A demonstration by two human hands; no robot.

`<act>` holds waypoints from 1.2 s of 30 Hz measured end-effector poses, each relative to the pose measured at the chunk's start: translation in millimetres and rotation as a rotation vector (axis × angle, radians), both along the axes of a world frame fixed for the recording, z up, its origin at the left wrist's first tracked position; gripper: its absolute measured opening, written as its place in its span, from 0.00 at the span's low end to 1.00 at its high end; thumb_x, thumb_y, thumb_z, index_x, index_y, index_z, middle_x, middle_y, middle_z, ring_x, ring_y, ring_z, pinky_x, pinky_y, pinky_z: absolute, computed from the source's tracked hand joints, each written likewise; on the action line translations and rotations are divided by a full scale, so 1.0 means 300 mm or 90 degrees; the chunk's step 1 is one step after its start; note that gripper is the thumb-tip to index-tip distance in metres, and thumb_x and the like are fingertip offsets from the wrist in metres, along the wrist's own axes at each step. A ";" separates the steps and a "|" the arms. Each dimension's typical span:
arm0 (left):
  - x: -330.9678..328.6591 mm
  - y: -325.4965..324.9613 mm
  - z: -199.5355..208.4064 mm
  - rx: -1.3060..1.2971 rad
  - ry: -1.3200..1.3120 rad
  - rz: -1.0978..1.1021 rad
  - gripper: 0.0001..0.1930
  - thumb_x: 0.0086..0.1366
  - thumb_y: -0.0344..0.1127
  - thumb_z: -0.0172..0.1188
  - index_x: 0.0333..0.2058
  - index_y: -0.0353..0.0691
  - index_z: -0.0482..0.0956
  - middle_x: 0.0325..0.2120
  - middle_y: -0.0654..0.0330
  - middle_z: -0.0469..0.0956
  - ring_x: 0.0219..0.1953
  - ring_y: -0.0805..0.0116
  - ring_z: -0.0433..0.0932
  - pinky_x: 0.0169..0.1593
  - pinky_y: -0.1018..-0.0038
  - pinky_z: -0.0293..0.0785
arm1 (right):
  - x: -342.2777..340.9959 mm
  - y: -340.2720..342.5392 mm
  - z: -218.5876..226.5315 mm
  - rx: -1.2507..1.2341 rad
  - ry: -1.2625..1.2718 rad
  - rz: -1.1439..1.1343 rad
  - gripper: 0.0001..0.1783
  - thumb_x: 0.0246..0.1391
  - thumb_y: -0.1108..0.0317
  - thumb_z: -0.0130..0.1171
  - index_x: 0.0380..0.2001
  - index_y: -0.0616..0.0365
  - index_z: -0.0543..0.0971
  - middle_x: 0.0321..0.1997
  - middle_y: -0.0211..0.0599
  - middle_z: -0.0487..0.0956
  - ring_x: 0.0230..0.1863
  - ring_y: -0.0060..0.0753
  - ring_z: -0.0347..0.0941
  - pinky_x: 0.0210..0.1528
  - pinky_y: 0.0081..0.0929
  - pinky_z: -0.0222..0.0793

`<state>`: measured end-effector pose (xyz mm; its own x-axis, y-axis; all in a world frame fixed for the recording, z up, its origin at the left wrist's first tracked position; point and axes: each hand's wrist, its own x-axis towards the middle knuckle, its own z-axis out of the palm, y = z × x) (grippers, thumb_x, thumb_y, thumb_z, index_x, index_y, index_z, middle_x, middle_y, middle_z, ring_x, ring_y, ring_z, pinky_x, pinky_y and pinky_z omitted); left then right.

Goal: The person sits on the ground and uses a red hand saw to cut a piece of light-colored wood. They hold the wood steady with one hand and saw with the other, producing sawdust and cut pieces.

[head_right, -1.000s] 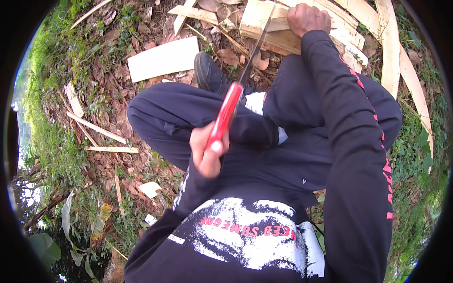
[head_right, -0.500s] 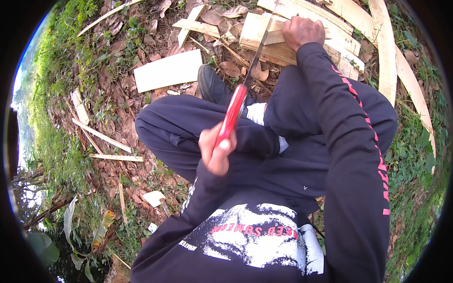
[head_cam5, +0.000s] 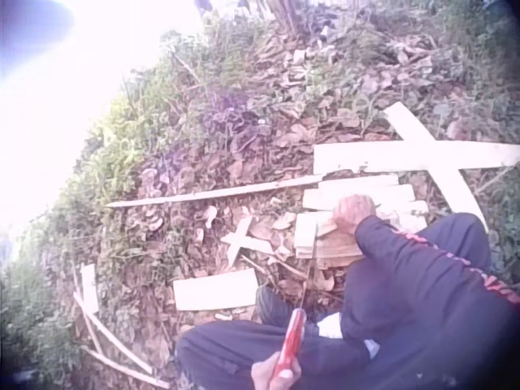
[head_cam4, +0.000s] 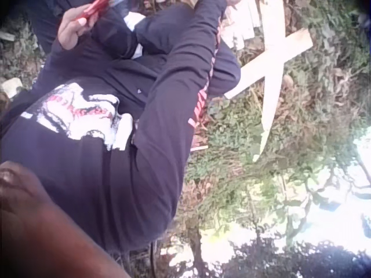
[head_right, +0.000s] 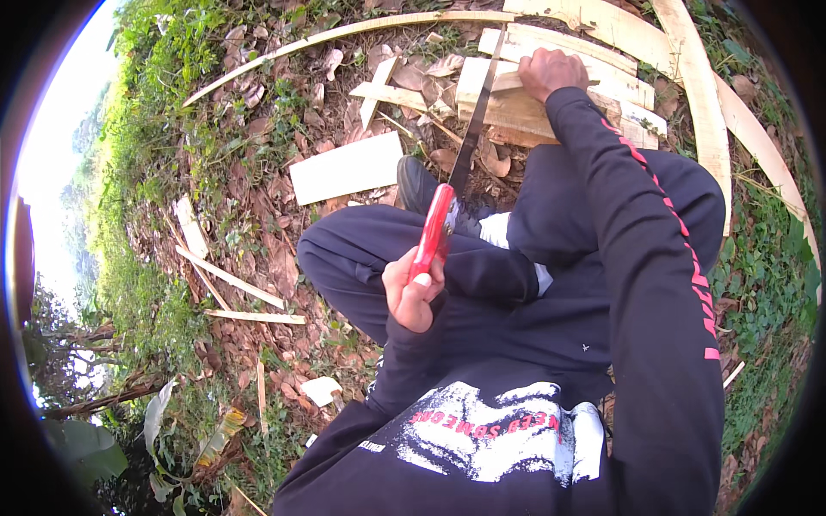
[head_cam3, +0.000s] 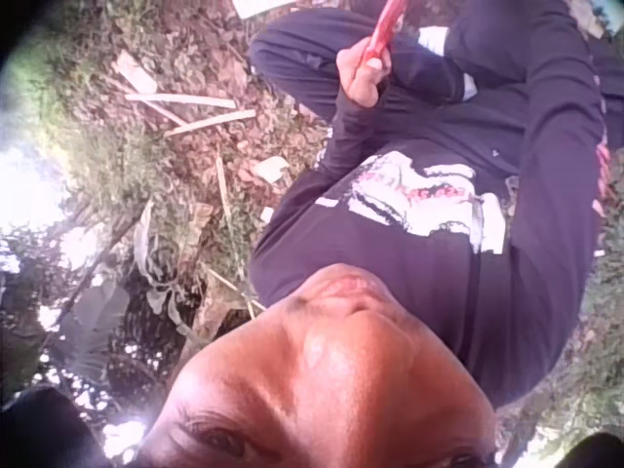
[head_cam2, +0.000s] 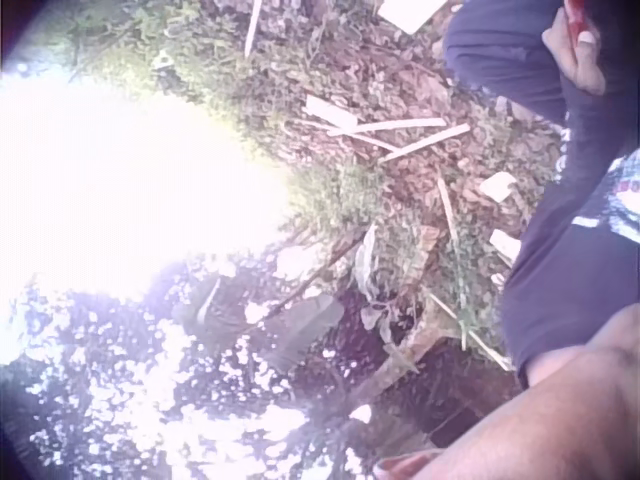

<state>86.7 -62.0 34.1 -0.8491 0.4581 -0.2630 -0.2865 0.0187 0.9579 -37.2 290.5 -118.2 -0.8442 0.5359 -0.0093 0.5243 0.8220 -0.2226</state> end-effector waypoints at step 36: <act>-0.111 0.131 -0.123 0.113 -0.089 -0.042 0.12 0.65 0.35 0.48 0.31 0.29 0.73 0.18 0.67 0.66 0.18 0.83 0.58 0.23 0.81 0.51 | 0.001 -0.043 0.093 0.033 -0.049 0.056 0.28 0.60 0.49 0.42 0.30 0.60 0.85 0.31 0.48 0.83 0.39 0.47 0.79 0.51 0.42 0.64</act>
